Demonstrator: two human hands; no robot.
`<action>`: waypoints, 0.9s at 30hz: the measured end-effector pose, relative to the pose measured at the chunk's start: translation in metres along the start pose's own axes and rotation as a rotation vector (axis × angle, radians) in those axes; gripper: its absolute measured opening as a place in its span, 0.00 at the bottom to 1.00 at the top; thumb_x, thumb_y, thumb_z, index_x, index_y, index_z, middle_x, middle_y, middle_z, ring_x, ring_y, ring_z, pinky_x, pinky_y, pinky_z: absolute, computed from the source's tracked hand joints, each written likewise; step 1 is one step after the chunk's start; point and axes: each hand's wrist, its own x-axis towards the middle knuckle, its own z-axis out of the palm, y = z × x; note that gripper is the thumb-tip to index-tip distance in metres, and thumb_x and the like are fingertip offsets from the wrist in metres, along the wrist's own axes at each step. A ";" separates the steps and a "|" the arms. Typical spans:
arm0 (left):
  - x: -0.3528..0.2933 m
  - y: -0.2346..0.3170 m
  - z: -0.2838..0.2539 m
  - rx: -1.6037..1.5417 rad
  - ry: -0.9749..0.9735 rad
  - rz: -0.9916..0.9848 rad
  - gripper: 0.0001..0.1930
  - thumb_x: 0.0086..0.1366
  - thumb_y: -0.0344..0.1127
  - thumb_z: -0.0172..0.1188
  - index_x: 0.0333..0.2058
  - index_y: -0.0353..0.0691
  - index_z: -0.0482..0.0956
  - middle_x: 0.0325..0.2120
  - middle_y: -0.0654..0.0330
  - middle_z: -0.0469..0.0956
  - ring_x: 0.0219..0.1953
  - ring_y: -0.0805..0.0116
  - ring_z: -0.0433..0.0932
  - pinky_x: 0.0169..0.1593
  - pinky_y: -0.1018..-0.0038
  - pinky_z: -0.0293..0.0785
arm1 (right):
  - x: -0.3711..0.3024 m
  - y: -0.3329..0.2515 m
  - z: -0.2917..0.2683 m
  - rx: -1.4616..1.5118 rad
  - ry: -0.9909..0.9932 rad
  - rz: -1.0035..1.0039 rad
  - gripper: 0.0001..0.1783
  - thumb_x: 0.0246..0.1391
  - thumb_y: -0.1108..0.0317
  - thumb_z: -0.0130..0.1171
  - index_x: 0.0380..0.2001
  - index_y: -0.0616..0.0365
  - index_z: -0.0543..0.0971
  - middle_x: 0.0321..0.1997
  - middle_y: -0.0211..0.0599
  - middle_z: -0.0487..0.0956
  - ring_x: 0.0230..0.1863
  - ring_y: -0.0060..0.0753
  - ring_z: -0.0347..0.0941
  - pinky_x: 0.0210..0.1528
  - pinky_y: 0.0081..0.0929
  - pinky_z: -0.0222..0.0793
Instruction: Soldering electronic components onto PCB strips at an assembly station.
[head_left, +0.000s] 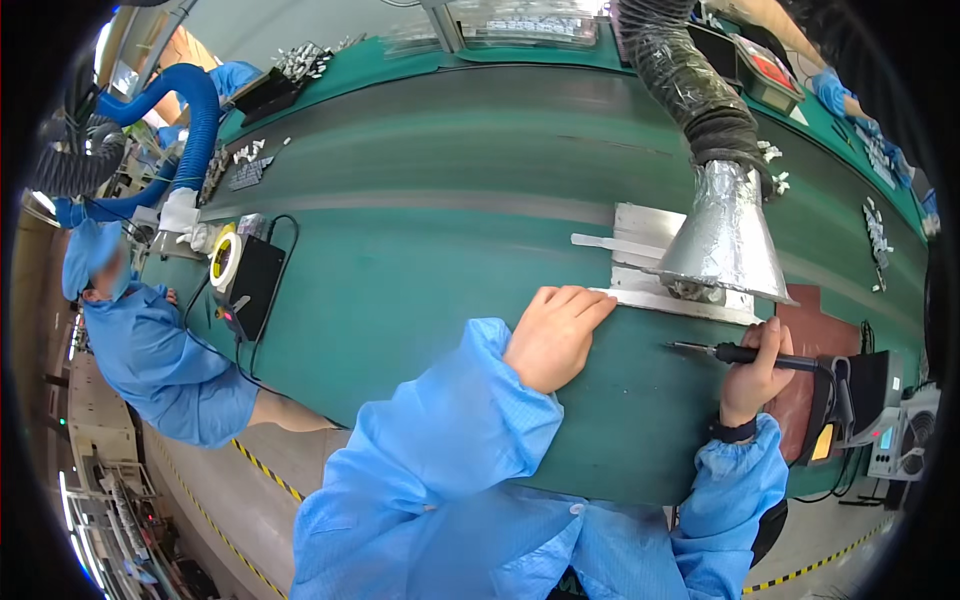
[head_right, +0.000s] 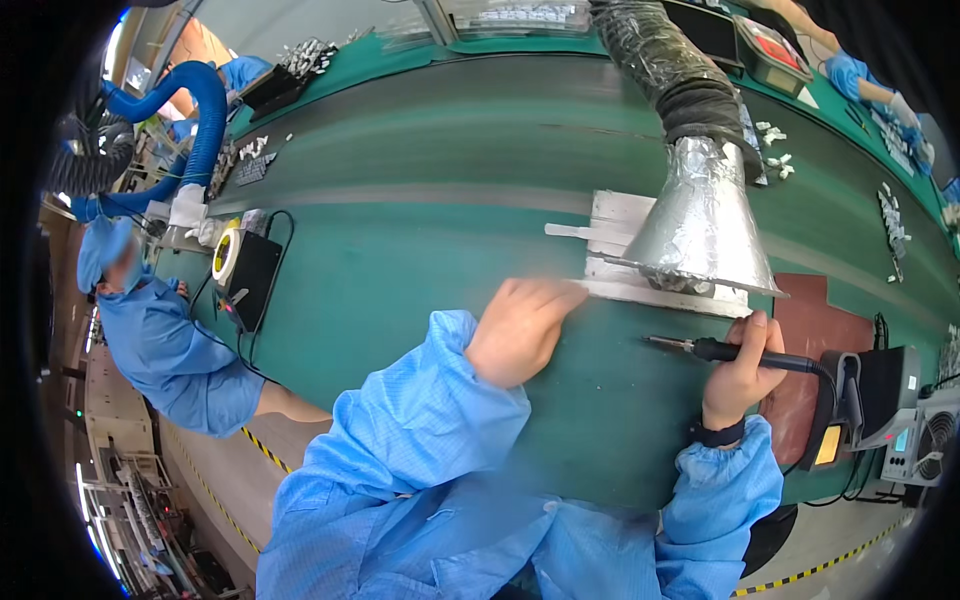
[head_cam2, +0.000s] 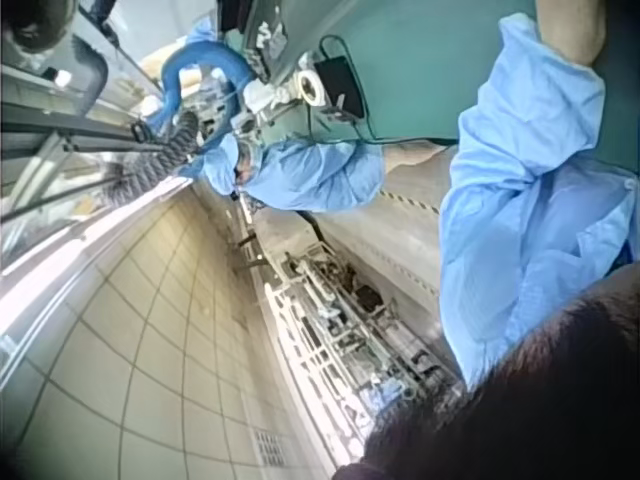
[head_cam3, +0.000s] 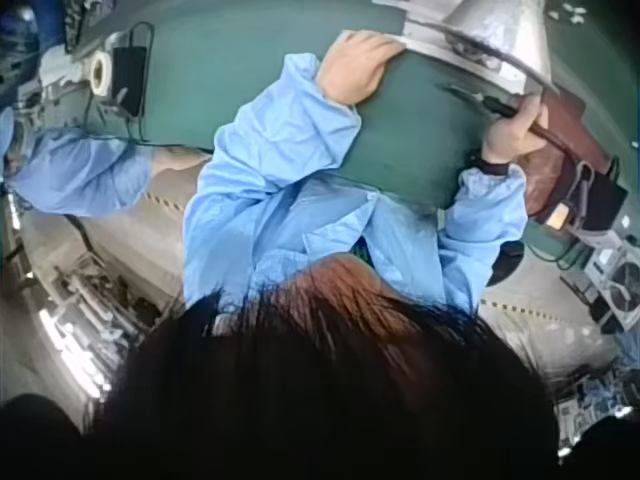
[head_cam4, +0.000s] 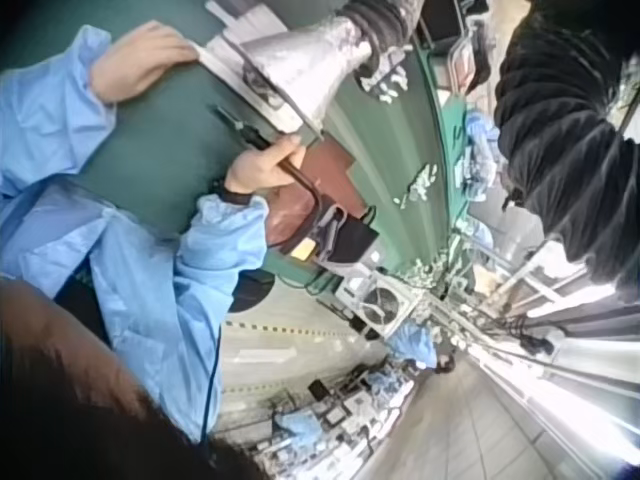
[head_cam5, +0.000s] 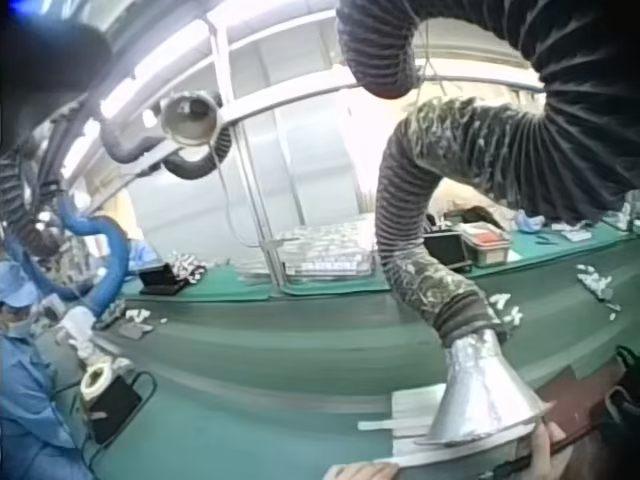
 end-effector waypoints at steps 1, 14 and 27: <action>-0.001 0.000 -0.004 0.041 -0.010 0.006 0.25 0.53 0.24 0.58 0.53 0.39 0.76 0.49 0.53 0.78 0.53 0.55 0.75 0.55 0.61 0.67 | -0.002 0.000 0.003 0.002 0.006 0.002 0.13 0.67 0.67 0.53 0.27 0.60 0.75 0.22 0.27 0.69 0.25 0.18 0.61 0.29 0.21 0.56; -0.004 0.002 0.021 0.040 0.064 -0.001 0.22 0.58 0.26 0.57 0.53 0.36 0.76 0.50 0.56 0.76 0.55 0.60 0.73 0.58 0.66 0.66 | 0.004 0.016 -0.008 -0.074 0.094 0.028 0.19 0.71 0.67 0.47 0.22 0.57 0.66 0.21 0.24 0.60 0.25 0.18 0.56 0.30 0.20 0.53; 0.000 0.000 0.023 0.031 0.143 0.003 0.20 0.57 0.25 0.59 0.50 0.36 0.78 0.48 0.57 0.78 0.52 0.61 0.76 0.55 0.66 0.68 | 0.009 0.009 -0.002 -0.075 0.114 0.050 0.16 0.70 0.67 0.48 0.24 0.58 0.69 0.22 0.24 0.62 0.26 0.17 0.58 0.31 0.19 0.55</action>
